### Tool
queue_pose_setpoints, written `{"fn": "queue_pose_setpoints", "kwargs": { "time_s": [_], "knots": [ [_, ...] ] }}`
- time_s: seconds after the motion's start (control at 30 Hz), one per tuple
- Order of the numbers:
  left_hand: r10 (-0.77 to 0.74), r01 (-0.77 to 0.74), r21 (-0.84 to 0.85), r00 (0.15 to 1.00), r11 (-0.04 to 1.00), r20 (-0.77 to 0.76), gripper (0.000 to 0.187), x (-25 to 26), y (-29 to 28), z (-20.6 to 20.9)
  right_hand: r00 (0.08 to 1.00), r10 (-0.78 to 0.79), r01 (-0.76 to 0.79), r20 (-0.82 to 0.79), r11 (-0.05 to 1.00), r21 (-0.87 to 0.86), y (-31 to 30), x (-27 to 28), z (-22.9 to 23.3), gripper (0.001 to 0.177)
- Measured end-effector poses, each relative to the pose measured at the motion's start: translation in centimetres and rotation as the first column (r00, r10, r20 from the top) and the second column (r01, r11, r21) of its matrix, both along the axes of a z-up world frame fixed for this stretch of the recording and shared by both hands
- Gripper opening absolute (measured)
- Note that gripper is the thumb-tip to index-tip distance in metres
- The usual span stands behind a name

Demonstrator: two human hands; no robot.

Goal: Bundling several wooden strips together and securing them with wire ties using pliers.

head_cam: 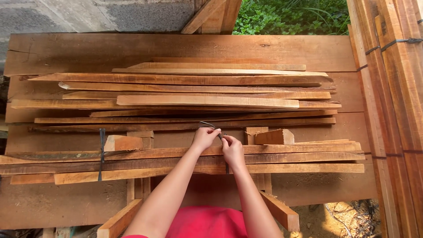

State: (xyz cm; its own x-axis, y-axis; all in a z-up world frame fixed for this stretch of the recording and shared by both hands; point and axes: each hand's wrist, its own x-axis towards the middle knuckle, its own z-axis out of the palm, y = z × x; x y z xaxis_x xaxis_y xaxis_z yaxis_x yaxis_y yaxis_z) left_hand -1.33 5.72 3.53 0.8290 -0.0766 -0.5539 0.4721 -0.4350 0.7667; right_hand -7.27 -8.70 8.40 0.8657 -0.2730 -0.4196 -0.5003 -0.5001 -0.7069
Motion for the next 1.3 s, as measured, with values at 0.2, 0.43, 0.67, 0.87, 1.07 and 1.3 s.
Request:
{"fn": "queue_pose_setpoints", "kwargs": {
  "time_s": [0.2,0.43,0.67,0.87,1.07,1.3],
  "knots": [
    [-0.006,0.021,-0.060,0.970,0.998,0.243,0.024,1.6,-1.5,7.1,0.984,0.169,-0.174,-0.057,0.977,-0.119,-0.4,0.6,-3.4,0.021],
    [0.083,-0.077,-0.392,0.997,0.917,-0.002,0.038,2.0,-0.9,-0.6,0.962,0.252,-0.257,-0.109,0.966,-0.037,-1.3,1.0,-2.0,0.033],
    [-0.324,0.202,-0.475,0.927,0.857,-0.190,0.050,0.6,0.4,-5.1,0.958,0.267,-0.261,-0.101,0.963,0.073,-2.0,1.6,1.2,0.031],
    [-0.352,0.291,-0.250,0.901,0.924,-0.252,0.026,1.2,0.3,-2.3,0.984,0.151,-0.131,-0.099,0.974,0.185,-2.4,1.7,1.6,0.020],
    [-0.394,0.313,-0.282,0.867,0.907,-0.306,0.026,2.1,1.0,-2.6,0.995,0.030,-0.011,-0.099,0.982,0.191,-2.3,1.2,1.0,0.016],
    [-0.376,0.298,-0.287,0.885,0.910,-0.274,0.028,1.6,1.5,-2.4,0.994,0.001,0.013,-0.106,0.990,0.138,-2.9,1.0,-0.5,0.017]
  ]
}}
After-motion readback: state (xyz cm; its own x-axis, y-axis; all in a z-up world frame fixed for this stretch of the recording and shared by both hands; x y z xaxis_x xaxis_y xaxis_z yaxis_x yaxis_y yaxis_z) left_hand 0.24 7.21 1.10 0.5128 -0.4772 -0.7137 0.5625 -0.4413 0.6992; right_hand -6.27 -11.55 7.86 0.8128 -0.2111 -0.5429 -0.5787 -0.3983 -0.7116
